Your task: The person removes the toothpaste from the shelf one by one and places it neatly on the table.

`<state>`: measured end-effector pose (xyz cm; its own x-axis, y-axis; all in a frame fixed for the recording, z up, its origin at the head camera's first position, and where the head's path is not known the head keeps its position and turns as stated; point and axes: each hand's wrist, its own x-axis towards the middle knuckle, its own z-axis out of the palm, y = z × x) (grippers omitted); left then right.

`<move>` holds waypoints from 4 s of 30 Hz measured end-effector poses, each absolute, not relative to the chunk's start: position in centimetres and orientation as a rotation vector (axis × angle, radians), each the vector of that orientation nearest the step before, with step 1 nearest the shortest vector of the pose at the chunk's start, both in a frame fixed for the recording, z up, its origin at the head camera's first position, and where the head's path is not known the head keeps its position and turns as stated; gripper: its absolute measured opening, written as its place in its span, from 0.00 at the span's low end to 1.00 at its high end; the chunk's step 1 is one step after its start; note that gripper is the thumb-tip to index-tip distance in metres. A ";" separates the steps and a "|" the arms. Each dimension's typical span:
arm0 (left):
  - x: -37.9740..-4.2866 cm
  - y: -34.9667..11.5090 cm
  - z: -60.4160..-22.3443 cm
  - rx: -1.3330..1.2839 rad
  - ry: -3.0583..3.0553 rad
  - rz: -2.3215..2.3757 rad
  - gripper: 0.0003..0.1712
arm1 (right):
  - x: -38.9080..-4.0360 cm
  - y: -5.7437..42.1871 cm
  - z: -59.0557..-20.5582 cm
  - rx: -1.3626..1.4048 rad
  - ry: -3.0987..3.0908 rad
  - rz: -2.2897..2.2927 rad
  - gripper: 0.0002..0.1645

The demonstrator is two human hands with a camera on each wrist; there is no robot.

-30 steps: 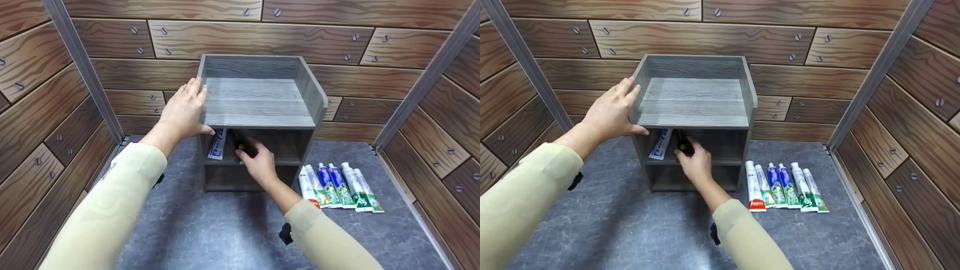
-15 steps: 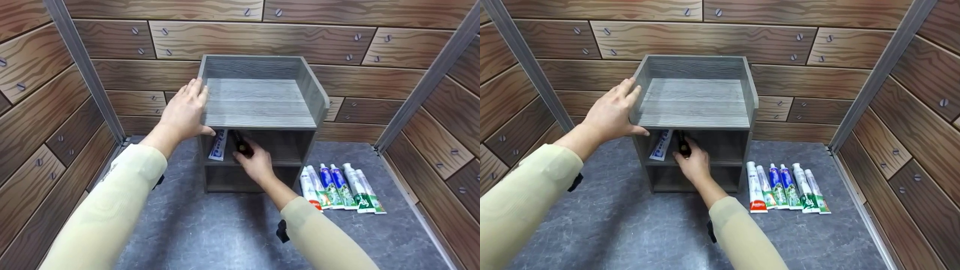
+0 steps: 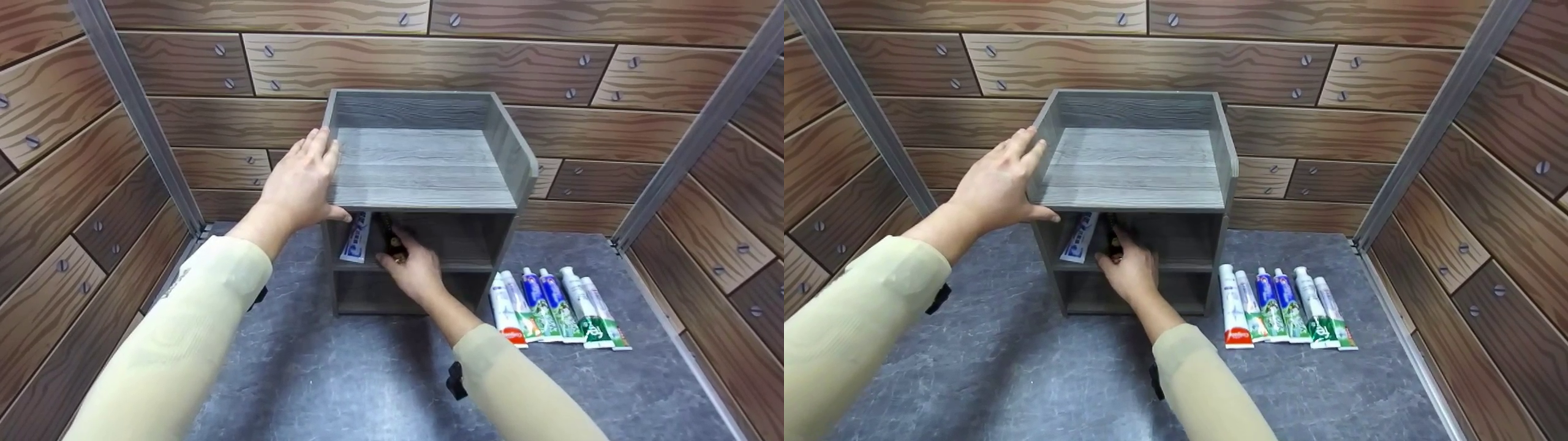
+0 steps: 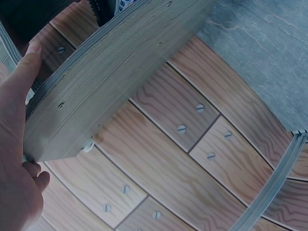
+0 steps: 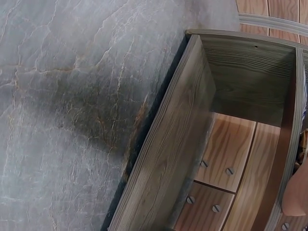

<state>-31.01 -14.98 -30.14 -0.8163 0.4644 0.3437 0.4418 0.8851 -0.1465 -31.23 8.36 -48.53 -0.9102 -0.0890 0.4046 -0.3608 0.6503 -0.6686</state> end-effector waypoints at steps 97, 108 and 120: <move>-31.0 -15.0 -30.2 -0.665 -2.669 0.113 0.78 | -22.6 17.4 -48.1 0.388 -2.144 1.528 0.21; -31.0 -14.7 -30.4 -0.661 -2.683 0.104 0.78 | -20.4 21.2 -47.8 0.348 -2.127 1.417 0.22; -31.0 -14.8 -30.1 -0.661 -2.697 0.097 0.78 | -19.0 24.7 -47.7 0.213 -2.101 1.404 0.22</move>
